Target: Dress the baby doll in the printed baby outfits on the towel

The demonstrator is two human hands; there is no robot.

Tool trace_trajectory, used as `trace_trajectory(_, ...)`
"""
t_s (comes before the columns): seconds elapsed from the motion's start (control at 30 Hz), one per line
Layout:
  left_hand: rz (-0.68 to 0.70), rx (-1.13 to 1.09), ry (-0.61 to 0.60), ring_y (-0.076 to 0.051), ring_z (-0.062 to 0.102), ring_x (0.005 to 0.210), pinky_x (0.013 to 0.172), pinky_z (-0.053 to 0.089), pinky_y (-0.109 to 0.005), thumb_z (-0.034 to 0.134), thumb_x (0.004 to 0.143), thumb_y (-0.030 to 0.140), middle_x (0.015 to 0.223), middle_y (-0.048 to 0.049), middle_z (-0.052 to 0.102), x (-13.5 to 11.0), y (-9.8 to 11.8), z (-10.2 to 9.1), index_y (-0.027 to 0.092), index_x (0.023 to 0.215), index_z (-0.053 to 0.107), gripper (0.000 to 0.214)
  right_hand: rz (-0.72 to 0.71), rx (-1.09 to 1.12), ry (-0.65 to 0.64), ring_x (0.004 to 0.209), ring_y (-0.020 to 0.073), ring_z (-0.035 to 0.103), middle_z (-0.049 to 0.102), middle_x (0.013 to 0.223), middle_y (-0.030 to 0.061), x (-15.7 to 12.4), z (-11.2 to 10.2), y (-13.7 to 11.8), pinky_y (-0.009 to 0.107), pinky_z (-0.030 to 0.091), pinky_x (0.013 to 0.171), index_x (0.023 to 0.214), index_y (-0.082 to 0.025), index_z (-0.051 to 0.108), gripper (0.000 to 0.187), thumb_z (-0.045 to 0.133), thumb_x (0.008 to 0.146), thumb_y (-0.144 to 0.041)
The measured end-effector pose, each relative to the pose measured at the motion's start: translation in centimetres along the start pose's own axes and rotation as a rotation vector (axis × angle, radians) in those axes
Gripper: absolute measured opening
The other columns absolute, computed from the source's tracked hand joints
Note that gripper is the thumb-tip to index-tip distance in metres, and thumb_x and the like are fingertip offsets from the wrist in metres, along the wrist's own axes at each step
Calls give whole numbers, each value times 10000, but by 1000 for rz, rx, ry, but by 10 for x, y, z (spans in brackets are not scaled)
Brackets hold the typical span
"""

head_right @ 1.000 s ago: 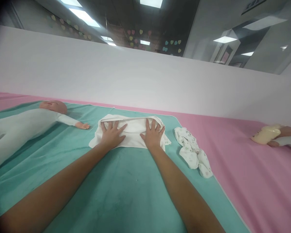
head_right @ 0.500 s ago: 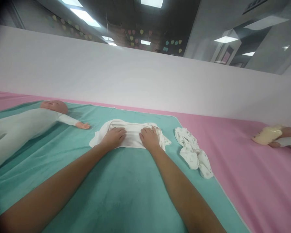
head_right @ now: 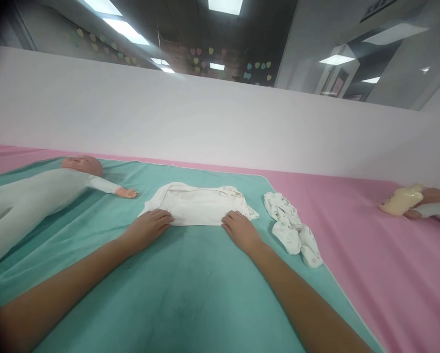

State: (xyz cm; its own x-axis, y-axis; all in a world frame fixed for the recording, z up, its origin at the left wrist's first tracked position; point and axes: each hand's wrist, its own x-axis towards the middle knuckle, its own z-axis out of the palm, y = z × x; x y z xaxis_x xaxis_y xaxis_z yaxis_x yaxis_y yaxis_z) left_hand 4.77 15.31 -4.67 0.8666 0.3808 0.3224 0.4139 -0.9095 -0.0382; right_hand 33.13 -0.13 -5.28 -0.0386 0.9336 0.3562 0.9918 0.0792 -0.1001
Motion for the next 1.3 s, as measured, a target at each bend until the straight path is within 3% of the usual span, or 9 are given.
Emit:
trace_trajectory(0.13,30,150,-6,-215,556,916,775,406,-351,377,854,70,983,-66,618,7,6,-5,191,976,611,290,1,-143,28,876,190,525,588,919,62,3,1,1,300,391,740,921,-181,579,216,372,956,-229)
trace_trajectory(0.33,-81,126,116,-204,539,805,689,389,-320,424,797,126,816,-43,597,0,8,-19,181,829,574,163,84,-182,120,757,179,552,608,847,67,-1,1,-11,275,338,633,961,-167,546,262,297,971,-245)
trace_trajectory(0.63,18,-93,-31,-172,590,675,600,363,-271,420,772,175,725,-7,657,-11,8,-29,210,837,639,231,27,12,-68,556,132,516,576,594,-24,-7,-16,-21,248,307,569,871,-224,595,318,339,953,-395)
trace_trajectory(0.77,-240,-436,14,-141,545,545,574,392,-246,370,809,223,557,33,585,-8,5,-28,228,878,652,291,135,284,-41,512,124,491,551,542,-28,-7,-21,-19,249,350,564,751,-220,605,375,376,917,-466)
trace_trajectory(0.87,-522,-543,250,-149,581,651,631,438,-251,363,838,287,709,22,642,-5,-12,-22,236,961,632,300,341,470,105,547,132,524,607,635,-7,-5,-20,-1,254,398,576,776,-212,603,385,377,895,-500)
trace_trajectory(0.93,-596,-474,376,-178,602,843,759,456,-281,403,831,320,919,-11,665,-4,-30,-15,228,978,618,276,480,440,279,645,156,565,636,734,15,-5,-17,21,272,428,634,843,-210,612,351,405,869,-492)
trace_trajectory(1.0,-622,-400,345,-211,586,965,838,452,-319,413,820,295,1019,-52,650,-5,-49,-6,205,1003,603,279,551,326,367,800,193,588,651,900,51,-6,-13,49,308,440,723,919,-202,621,317,446,831,-450)
trace_trajectory(1.13,-638,-280,182,-238,520,1140,948,411,-365,365,718,84,1158,-108,610,-9,-73,8,161,1106,583,452,601,169,194,911,249,578,619,1044,120,-11,-7,88,345,436,740,981,-157,635,382,492,780,-449)
trace_trajectory(1.3,-629,-253,66,-299,412,1265,970,385,-450,430,799,244,1340,-85,510,-9,-65,3,223,1299,482,504,576,176,119,813,225,580,636,938,74,-12,-6,85,308,416,665,920,-195,652,414,469,793,-545)
